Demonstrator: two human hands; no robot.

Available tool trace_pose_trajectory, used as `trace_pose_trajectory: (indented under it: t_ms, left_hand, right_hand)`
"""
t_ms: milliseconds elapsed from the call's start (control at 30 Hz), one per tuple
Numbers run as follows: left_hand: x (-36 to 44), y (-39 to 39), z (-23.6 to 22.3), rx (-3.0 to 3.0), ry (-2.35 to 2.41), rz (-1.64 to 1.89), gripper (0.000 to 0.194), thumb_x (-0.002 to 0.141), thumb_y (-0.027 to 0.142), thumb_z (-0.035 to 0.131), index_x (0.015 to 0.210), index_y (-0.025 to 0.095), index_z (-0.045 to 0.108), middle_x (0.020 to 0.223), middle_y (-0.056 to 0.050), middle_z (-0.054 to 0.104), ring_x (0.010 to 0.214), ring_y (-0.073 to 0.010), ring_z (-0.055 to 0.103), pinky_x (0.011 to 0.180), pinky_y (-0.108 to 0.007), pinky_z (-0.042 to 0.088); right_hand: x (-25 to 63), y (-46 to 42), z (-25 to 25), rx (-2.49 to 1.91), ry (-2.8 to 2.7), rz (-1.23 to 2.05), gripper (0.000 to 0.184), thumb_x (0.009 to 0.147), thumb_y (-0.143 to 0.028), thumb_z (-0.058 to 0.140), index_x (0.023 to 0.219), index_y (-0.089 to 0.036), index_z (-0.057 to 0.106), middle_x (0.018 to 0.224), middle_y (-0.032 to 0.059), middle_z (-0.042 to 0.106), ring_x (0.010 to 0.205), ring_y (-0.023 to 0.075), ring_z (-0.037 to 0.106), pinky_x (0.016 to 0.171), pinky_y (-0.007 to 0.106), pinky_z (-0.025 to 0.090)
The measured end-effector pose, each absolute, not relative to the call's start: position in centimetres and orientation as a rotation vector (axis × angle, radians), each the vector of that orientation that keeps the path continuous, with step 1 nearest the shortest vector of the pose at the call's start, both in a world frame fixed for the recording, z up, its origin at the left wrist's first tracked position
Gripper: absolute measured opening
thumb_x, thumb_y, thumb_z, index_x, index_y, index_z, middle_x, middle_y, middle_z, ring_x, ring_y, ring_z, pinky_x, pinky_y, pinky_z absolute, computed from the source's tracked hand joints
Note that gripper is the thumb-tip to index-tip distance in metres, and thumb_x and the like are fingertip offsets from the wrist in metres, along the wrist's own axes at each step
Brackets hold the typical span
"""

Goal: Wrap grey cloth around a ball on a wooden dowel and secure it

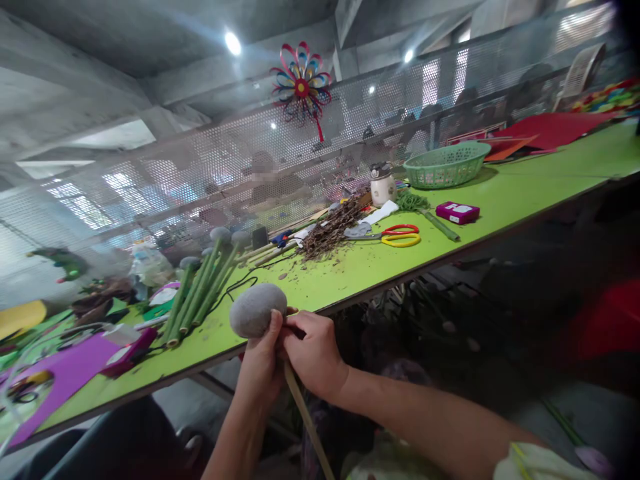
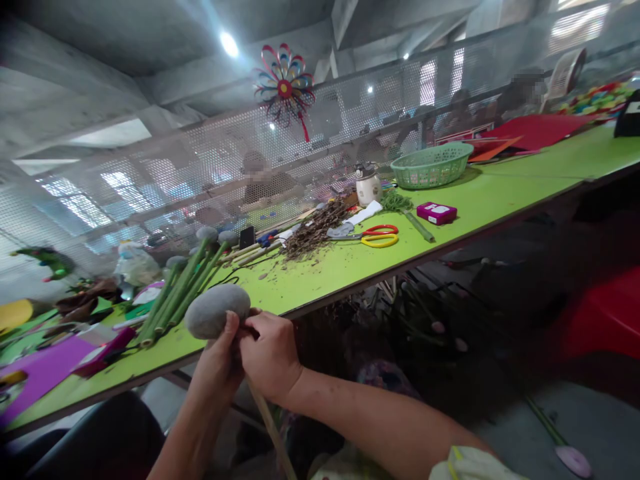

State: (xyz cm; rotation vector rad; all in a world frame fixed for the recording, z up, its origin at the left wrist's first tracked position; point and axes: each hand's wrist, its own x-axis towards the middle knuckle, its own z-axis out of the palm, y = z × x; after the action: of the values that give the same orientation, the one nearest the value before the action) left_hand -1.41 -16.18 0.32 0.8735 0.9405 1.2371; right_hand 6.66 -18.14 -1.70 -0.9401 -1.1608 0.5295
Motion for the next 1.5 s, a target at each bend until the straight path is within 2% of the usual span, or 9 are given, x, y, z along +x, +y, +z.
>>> trace_pose_trajectory:
  t_ms: [200, 300, 500, 633, 800, 967, 1133, 1367, 1500]
  left_hand:
    - [-1.4, -16.9, 0.6, 0.841, 0.981, 1.298, 0.049, 0.047, 0.041, 0.085, 0.082, 0.011, 0.067, 0.07, -0.004, 0.07, 0.065, -0.0177, 0.067, 0.059, -0.023, 0.053]
    - [-1.7, -16.7, 0.4, 0.863, 0.936, 1.274, 0.051, 0.051, 0.042, 0.084, 0.088, 0.011, 0.067, 0.08, -0.007, 0.071, 0.071, -0.02, 0.068, 0.064, -0.026, 0.053]
    - [-2.5, -15.3, 0.0, 0.877, 0.905, 1.138, 0.054, 0.056, 0.05, 0.078, 0.091, 0.01, 0.067, 0.071, -0.006, 0.069, 0.068, -0.0203, 0.067, 0.063, -0.028, 0.053]
    - [-2.8, -15.1, 0.0, 0.868, 0.9, 1.11, 0.056, 0.055, 0.053, 0.078, 0.09, 0.011, 0.068, 0.062, -0.002, 0.064, 0.054, -0.0144, 0.061, 0.052, -0.023, 0.049]
    - [-3.2, -15.1, 0.0, 0.853, 0.886, 1.086, 0.055, 0.06, 0.054, 0.075, 0.095, 0.012, 0.067, 0.04, 0.009, 0.042, 0.031, -0.0031, 0.037, 0.032, -0.013, 0.029]
    - [-2.9, -15.2, -0.3, 0.868, 0.944, 1.106, 0.051, 0.057, 0.053, 0.077, 0.088, 0.013, 0.069, 0.053, 0.001, 0.06, 0.047, -0.0135, 0.059, 0.045, -0.021, 0.047]
    - [-1.9, -15.5, -0.2, 0.798, 0.971, 1.265, 0.049, 0.048, 0.045, 0.084, 0.081, 0.012, 0.068, 0.07, -0.004, 0.07, 0.07, -0.019, 0.067, 0.063, -0.024, 0.055]
    - [-2.2, -15.5, -0.1, 0.771, 0.962, 1.278, 0.048, 0.047, 0.043, 0.085, 0.079, 0.011, 0.067, 0.07, -0.003, 0.07, 0.062, -0.0155, 0.066, 0.059, -0.022, 0.054]
    - [-3.0, -15.0, -0.3, 0.79, 0.93, 1.192, 0.051, 0.049, 0.047, 0.083, 0.082, 0.012, 0.068, 0.059, -0.001, 0.066, 0.052, -0.0143, 0.062, 0.049, -0.021, 0.05]
  right_hand:
    - [5.8, -18.1, -0.9, -0.993, -0.964, 0.969, 0.016, 0.074, -0.022, 0.057, 0.066, -0.015, 0.069, 0.056, -0.0005, 0.06, 0.054, 0.0123, 0.051, 0.048, 0.021, 0.04]
    - [5.8, -18.6, -0.6, -1.004, -1.003, 0.921, 0.014, 0.071, -0.018, 0.055, 0.062, -0.015, 0.066, 0.055, -0.0014, 0.057, 0.055, 0.0114, 0.049, 0.05, 0.02, 0.04]
    - [6.2, -19.0, -1.0, -0.997, -1.097, 0.833, 0.008, 0.069, -0.015, 0.057, 0.065, -0.016, 0.064, 0.059, -0.0017, 0.057, 0.056, 0.0111, 0.051, 0.054, 0.021, 0.041]
    - [6.4, -18.8, -2.1, -0.938, -1.132, 0.805, 0.004, 0.071, -0.015, 0.059, 0.07, -0.016, 0.063, 0.063, -0.0023, 0.057, 0.058, 0.0102, 0.051, 0.055, 0.02, 0.043]
    - [7.1, -18.8, -2.6, -0.941, -1.156, 0.66, 0.009, 0.076, -0.014, 0.058, 0.078, -0.016, 0.066, 0.074, 0.0014, 0.059, 0.064, 0.0112, 0.054, 0.06, 0.021, 0.046]
    - [7.2, -18.5, -1.9, -1.001, -1.362, 0.37, 0.011, 0.078, -0.012, 0.053, 0.081, -0.016, 0.064, 0.085, 0.0054, 0.06, 0.084, 0.0164, 0.058, 0.078, 0.027, 0.047]
    - [6.9, -18.6, -1.9, -1.076, -1.521, 0.218, 0.01, 0.079, -0.012, 0.048, 0.077, -0.016, 0.057, 0.088, 0.0073, 0.057, 0.083, 0.0178, 0.056, 0.075, 0.028, 0.046]
    - [7.3, -17.9, -1.7, -1.076, -1.528, 0.276, 0.011, 0.077, -0.009, 0.049, 0.071, -0.016, 0.055, 0.079, 0.0037, 0.056, 0.073, 0.0149, 0.053, 0.066, 0.025, 0.043]
    - [7.6, -17.9, -1.6, -0.903, -1.519, 0.437, 0.01, 0.077, -0.008, 0.053, 0.074, -0.016, 0.059, 0.076, 0.0004, 0.057, 0.075, 0.0126, 0.055, 0.072, 0.024, 0.043]
